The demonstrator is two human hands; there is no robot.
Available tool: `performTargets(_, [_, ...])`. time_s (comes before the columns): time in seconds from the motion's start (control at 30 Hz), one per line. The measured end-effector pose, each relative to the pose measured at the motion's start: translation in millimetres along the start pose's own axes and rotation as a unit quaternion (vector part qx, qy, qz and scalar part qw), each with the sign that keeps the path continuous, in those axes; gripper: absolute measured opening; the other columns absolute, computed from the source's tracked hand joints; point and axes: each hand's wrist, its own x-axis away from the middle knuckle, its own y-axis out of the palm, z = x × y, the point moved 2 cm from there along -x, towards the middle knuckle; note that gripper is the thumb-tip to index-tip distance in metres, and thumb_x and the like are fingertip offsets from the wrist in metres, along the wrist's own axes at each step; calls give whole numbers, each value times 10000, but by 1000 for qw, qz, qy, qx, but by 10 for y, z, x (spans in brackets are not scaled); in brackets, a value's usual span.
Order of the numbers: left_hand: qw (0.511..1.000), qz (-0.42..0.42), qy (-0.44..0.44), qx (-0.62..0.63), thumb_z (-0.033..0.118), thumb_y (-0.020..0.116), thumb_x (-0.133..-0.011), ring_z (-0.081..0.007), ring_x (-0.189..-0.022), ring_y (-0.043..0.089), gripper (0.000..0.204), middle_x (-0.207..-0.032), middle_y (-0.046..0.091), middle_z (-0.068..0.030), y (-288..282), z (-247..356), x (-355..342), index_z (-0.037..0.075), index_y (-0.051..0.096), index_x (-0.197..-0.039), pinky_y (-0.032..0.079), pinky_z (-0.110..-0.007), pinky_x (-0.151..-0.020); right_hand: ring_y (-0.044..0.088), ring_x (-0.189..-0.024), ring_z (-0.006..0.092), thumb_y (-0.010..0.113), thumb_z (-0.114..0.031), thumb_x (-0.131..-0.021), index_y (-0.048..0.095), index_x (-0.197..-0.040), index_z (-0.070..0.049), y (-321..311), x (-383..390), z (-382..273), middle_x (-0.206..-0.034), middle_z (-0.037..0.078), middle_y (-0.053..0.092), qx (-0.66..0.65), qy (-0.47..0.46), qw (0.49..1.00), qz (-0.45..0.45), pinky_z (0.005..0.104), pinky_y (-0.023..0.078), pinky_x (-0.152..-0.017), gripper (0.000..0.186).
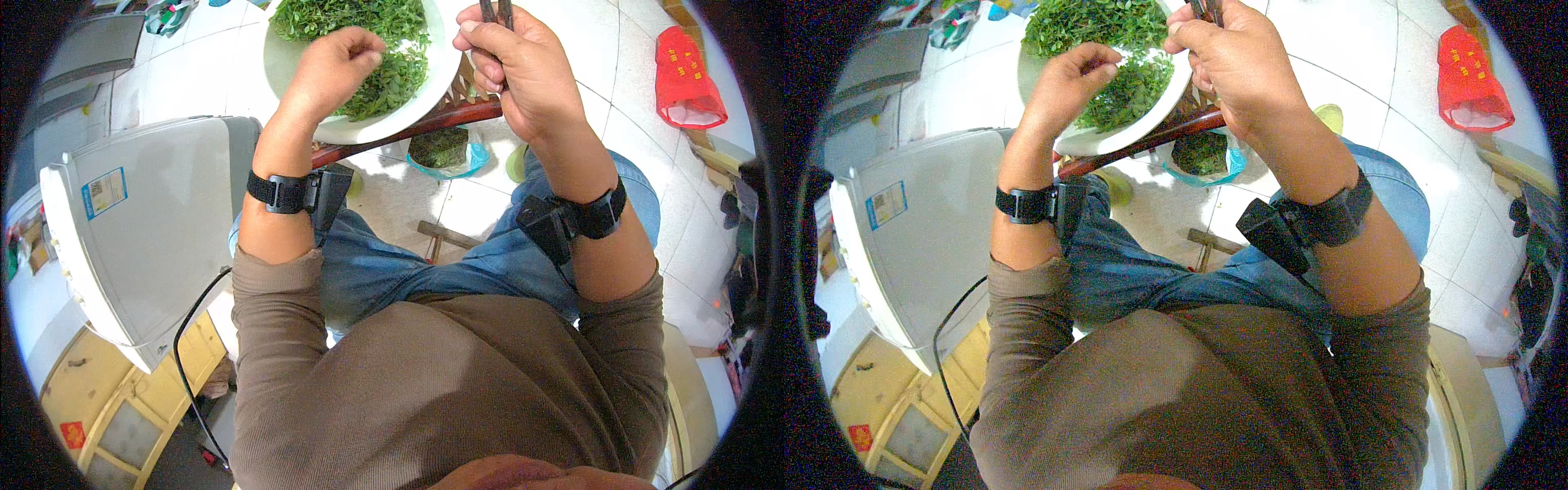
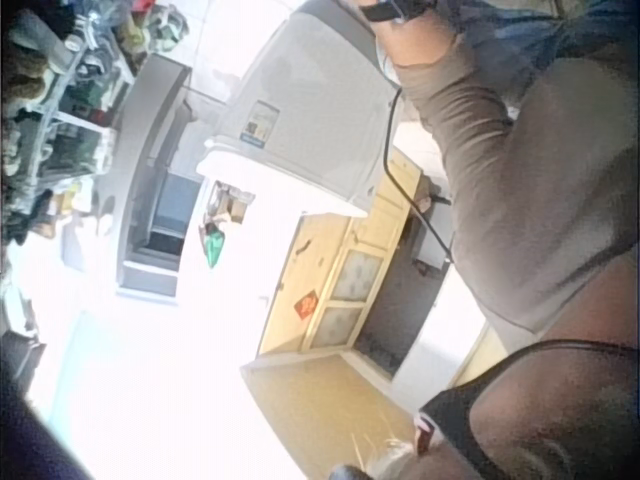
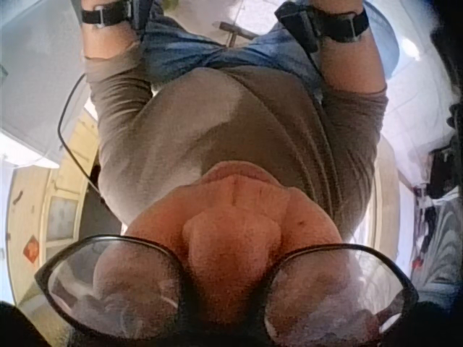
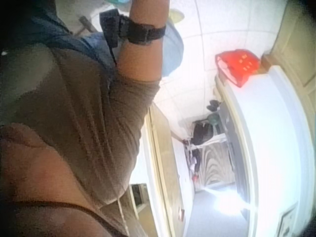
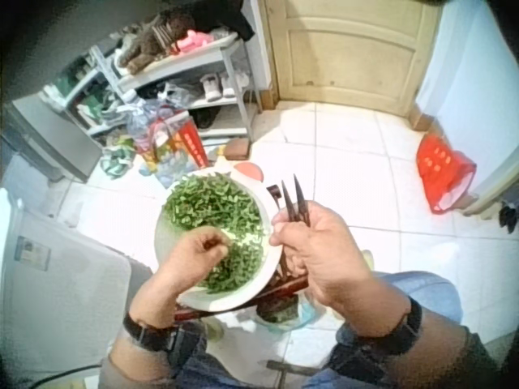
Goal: The person uses shears to trim small green herb leaves from stems over a white plate. The trimmed leaves are collected in the plate while the stems are discarded into a container below.
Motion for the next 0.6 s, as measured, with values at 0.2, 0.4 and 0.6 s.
performTargets(0.2, [969, -126, 68, -200, 108, 677, -732, -207, -703, 603, 260, -760, 618, -76, 316, -26, 90, 122, 667, -992, 488, -314, -667, 393, -484, 40, 548, -24, -843, 536, -975, 1, -38, -4, 49, -786, 85, 581, 27, -41, 998, -48, 179, 314, -432, 136])
performTargets(0.4, [945, -152, 54, -284, 174, 606, -759, -327, -750, 610, 126, -821, 643, -130, 264, -23, 112, 92, 676, -824, 485, -390, -683, 385, -503, 29, 548, -45, -864, 538, -996, 15, -68, -12, 73, -836, 110, 592, 49, -61, 995, -56, 174, 309, -450, 145])
performTargets(0.6, [969, -151, 51, -188, 119, 631, -765, -247, -760, 609, 125, -800, 628, -116, -75, 35, 227, 41, 664, -856, 480, -333, -695, 384, -503, 25, 557, -49, -861, 542, -1002, 15, -65, -30, 95, -834, 109, 593, 43, -66, 994, -74, 171, 304, -447, 156])
